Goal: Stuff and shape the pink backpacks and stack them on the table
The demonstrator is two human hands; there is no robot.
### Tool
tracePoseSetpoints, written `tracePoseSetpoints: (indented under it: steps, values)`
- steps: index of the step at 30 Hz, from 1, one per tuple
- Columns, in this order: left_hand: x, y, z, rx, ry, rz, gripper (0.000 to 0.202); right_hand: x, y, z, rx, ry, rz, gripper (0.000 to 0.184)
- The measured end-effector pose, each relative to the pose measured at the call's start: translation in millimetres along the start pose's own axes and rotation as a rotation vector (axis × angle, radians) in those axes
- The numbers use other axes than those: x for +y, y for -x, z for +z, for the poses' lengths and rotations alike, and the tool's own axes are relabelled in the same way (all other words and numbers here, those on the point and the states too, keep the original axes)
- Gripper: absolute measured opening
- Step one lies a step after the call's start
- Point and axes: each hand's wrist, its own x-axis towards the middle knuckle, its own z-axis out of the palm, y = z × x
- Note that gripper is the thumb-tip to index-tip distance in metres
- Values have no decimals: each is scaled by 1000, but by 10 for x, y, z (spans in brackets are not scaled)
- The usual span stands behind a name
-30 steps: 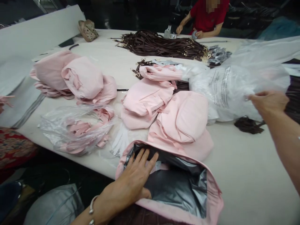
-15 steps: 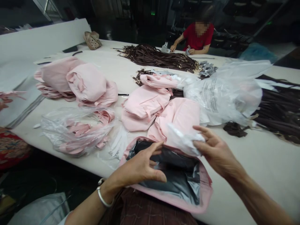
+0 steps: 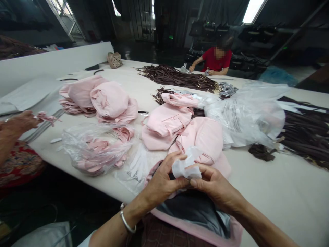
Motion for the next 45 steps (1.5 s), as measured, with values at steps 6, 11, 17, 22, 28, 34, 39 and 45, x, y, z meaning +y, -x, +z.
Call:
tracePoseSetpoints:
  steps: [6,11,17,22,28,34,39,45]
  values:
    - [23,14,-245,171,-119,67,32,-200,21,-18,160,228,10,42]
    - [43,36,-301,162,-48,20,44,-289,63,35,37,222,10,37]
    - [138,88,-201,-91,177,25,37,-217,11,95,258,280,14,40]
    - [6,66,-178,9,259,-100,40,-247,12,93,169,329,-105,36]
    - [-70,38,-258,219,52,-45,56,-220,17,110,187,150,-55,38]
    - [82,128,-185,293,-272,242,44,-132,-68,97,329,155,-79,48]
    - [123,64,64,35,-158,148,27,-91,-135,262,200,74,-118,54]
    - [-118,43,-218,128,286,-72,24,-34,-27,59,205,-39,-96,59]
